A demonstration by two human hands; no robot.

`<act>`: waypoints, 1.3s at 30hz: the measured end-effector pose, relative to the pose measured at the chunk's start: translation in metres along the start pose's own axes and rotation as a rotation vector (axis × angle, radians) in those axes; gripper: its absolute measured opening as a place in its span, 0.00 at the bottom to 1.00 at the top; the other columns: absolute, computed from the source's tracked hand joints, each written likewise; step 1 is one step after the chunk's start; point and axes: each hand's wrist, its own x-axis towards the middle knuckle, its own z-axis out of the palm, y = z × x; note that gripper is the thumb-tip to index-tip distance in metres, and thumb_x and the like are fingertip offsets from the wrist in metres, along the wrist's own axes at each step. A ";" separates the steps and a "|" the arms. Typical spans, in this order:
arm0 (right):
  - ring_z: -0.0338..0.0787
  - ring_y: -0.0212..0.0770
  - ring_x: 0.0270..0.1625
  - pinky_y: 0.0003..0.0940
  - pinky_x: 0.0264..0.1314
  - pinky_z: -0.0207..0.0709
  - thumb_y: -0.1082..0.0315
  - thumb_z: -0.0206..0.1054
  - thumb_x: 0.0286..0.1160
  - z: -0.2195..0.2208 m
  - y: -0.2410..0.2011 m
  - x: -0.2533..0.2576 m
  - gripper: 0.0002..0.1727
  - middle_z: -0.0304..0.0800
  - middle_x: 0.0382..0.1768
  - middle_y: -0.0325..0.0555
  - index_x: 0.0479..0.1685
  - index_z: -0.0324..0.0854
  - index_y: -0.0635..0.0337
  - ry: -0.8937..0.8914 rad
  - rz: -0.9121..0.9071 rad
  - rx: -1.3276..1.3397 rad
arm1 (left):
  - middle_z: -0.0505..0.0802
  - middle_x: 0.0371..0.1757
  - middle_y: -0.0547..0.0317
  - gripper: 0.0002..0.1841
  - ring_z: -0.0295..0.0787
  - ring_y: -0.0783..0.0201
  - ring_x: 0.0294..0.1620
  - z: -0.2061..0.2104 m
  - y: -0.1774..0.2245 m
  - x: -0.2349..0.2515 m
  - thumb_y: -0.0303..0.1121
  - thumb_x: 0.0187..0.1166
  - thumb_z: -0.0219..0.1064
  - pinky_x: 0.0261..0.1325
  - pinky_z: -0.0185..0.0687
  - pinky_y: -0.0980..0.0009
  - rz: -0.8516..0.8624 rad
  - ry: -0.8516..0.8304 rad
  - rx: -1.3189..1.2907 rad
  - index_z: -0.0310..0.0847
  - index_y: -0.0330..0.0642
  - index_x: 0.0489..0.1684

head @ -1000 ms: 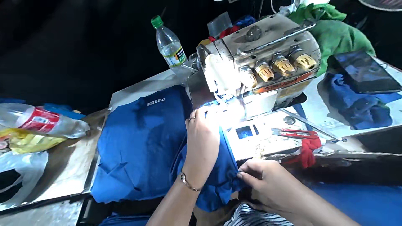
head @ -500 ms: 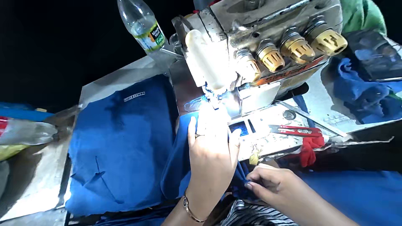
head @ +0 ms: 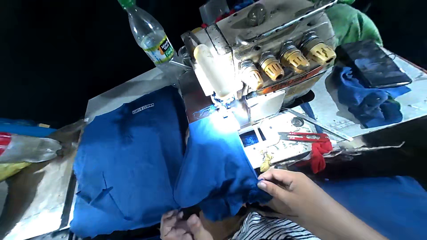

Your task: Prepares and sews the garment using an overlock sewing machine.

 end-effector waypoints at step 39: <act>0.89 0.25 0.35 0.21 0.37 0.84 0.58 0.70 0.80 -0.016 -0.035 0.039 0.06 0.92 0.33 0.29 0.39 0.91 0.45 -0.092 -0.019 0.136 | 0.93 0.46 0.89 0.11 0.90 0.85 0.52 -0.034 0.027 0.063 0.29 0.90 0.49 0.61 0.87 0.80 -0.410 -0.160 -0.180 0.75 0.51 0.58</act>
